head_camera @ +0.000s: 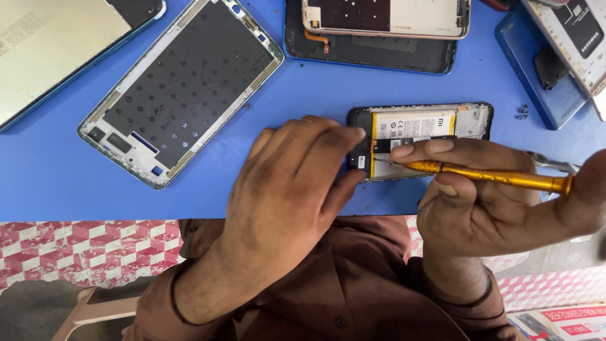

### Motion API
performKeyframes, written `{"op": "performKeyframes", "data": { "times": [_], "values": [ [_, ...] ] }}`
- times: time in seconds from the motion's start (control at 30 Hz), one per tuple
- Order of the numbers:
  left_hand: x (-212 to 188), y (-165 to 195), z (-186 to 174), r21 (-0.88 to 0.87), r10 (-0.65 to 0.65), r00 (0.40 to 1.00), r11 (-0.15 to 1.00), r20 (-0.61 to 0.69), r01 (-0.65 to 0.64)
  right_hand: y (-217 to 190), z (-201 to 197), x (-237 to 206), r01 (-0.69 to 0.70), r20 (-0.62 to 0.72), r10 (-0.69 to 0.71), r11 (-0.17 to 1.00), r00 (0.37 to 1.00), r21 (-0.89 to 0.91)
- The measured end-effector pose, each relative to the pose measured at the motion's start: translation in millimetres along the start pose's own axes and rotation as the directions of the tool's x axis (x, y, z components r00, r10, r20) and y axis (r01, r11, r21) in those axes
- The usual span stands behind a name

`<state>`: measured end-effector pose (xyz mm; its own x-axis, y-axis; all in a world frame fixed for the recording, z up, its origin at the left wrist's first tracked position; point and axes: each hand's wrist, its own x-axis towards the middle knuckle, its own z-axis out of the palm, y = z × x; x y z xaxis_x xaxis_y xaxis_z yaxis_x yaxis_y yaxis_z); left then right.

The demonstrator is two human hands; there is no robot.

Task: The person uses a small screwdriver to remove screws from a disassembled smartphone lying on a blue workbench. They carefully unscrew multiple fasteners around the battery and internal frame, placing them on the table. The workspace contains several other disassembled phones and tools.

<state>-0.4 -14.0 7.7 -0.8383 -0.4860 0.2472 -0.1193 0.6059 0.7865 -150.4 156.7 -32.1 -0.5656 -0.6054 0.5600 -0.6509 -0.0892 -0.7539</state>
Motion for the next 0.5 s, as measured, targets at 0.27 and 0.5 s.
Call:
{"op": "performKeyframes", "data": {
  "times": [0.27, 0.5],
  "values": [
    [5.3, 0.5, -7.1, -0.04, -0.025, 0.99, 0.999, 0.136, 0.031, -0.5, -0.6, -6.8, -0.001, 0.049, -0.001, 1.0, 0.999, 0.028],
    [7.5, 0.3, -6.7, -0.009, -0.012, 0.988, 1.0, 0.154, 0.013, -4.6, -2.3, -5.6, 0.001, 0.109, 0.005, 0.999, 0.994, -0.052]
  ]
}}
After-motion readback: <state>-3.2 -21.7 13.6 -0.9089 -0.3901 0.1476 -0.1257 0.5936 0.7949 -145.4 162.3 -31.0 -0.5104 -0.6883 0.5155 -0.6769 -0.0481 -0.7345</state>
